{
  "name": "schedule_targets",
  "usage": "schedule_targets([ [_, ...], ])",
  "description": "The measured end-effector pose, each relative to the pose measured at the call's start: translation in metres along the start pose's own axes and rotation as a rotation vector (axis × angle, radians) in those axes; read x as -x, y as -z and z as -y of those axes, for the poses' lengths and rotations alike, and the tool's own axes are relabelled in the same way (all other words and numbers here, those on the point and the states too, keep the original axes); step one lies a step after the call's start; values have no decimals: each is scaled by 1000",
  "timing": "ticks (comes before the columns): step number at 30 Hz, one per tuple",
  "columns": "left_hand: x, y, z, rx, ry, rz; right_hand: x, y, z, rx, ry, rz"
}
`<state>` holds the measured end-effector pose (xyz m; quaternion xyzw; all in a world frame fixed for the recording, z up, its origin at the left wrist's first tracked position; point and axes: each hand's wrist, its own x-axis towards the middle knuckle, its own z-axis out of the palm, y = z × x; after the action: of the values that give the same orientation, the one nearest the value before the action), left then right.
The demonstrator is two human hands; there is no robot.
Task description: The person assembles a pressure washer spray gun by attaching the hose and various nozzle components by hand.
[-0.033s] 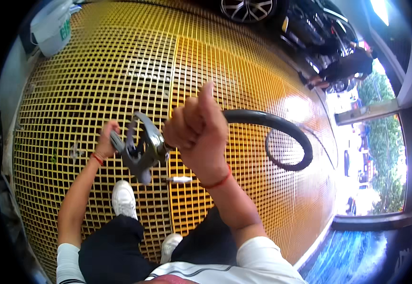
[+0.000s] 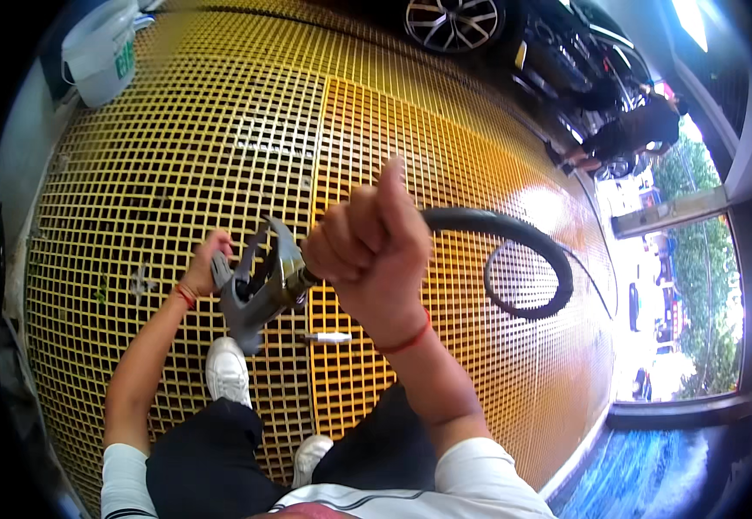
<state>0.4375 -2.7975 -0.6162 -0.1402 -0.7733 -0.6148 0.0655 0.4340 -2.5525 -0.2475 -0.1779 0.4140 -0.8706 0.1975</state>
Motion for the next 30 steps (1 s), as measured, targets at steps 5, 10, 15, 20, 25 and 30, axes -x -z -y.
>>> schedule_targets([
  [5,-21,-47,-72,594,181,-361,-37,-12,50,-75,461,171],
  [10,48,-54,-95,881,722,200,-86,41,20,192,347,-22],
  [15,102,45,-120,-200,851,282,-51,128,-56,169,10,-298],
  [20,33,172,-245,-1256,208,175,6,144,-97,-347,19,-508],
  [25,-85,257,-386,-1534,-788,-120,29,27,-11,-535,316,-304],
  [30,-207,217,-435,-960,-1075,-512,52,-46,102,-395,693,152],
])
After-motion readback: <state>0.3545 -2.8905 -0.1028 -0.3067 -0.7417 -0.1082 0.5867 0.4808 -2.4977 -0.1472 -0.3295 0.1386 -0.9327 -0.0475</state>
